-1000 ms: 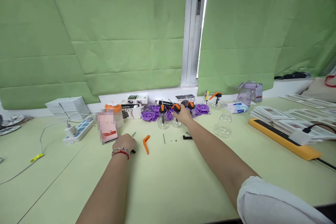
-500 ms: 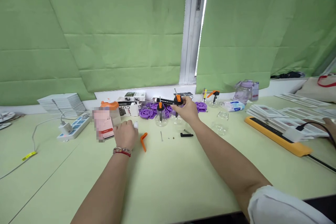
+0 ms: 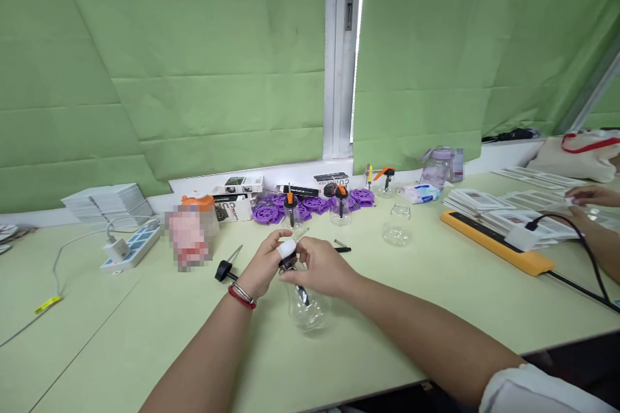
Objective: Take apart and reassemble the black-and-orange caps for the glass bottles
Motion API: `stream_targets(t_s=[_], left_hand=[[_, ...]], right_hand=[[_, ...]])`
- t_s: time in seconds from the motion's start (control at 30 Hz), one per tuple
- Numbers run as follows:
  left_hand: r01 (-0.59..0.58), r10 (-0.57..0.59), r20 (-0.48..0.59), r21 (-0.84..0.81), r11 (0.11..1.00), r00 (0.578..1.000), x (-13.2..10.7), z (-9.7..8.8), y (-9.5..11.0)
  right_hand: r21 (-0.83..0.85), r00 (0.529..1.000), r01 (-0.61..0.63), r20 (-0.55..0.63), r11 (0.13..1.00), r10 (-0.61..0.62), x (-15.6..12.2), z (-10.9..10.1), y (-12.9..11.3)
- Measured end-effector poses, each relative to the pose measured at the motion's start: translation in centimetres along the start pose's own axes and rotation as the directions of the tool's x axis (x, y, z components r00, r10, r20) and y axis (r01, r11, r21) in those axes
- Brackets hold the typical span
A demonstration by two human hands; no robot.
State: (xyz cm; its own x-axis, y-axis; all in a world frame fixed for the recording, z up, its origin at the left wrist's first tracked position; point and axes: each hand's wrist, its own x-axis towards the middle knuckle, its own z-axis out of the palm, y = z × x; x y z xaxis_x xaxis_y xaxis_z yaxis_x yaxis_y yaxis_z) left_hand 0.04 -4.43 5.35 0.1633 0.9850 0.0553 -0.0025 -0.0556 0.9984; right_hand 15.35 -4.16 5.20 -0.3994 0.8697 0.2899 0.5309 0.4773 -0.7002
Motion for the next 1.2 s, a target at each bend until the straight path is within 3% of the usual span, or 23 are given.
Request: stream_targets(t_s=[0.1,0.2,0.27,0.33,0.43,0.57,0.7,0.87,1.03,1.2], left_hand=[[0.088,-0.085,0.046,-0.065,0.994,0.995,0.7,-1.1,-0.5],[0.138,-0.128,0.109,-0.097,0.986,0.986,0.9,-1.6,-0.9],[0.159,-0.146,0.126,-0.099,0.982,0.981,1.0,-1.7,-1.1],[0.188,-0.173,0.142,-0.100,0.977,0.975,1.0,-1.8,-1.3],[0.225,-0.209,0.155,-0.097,0.970,0.966,1.1,-1.8,-1.4],[0.275,-0.262,0.169,-0.062,0.959,0.950,1.3,-2.0,-1.9],[0.312,-0.312,0.109,0.016,0.950,0.944,1.8,-2.0,-2.6],[0.313,-0.315,0.030,0.058,0.948,0.949,2.1,-1.8,-2.9],[0.304,-0.308,0.042,0.074,0.950,0.951,2.0,-1.6,-2.9],[0.311,-0.315,0.045,0.084,0.947,0.948,2.0,-1.5,-2.9]], right_hand=[[0.370,0.963,-0.270,0.114,0.889,0.245,1.3,-0.7,2.9],[0.582,0.844,-0.505,0.178,0.637,0.506,2.2,-0.8,5.3],[0.644,0.792,-0.564,0.245,0.516,0.560,2.4,-0.6,6.3],[0.690,0.787,-0.561,0.272,0.458,0.554,2.5,-0.1,7.0],[0.733,0.829,-0.480,0.199,0.482,0.523,2.5,0.7,7.6],[0.710,0.895,-0.331,0.027,0.622,0.445,2.6,1.6,8.1],[0.701,0.931,-0.276,0.025,0.658,0.364,2.5,1.7,8.1],[0.655,0.886,-0.422,0.152,0.626,0.438,2.4,1.2,8.1],[0.706,0.901,-0.396,0.174,0.587,0.398,2.5,0.8,8.1],[0.661,0.844,-0.502,0.236,0.557,0.481,2.7,0.8,8.3]])
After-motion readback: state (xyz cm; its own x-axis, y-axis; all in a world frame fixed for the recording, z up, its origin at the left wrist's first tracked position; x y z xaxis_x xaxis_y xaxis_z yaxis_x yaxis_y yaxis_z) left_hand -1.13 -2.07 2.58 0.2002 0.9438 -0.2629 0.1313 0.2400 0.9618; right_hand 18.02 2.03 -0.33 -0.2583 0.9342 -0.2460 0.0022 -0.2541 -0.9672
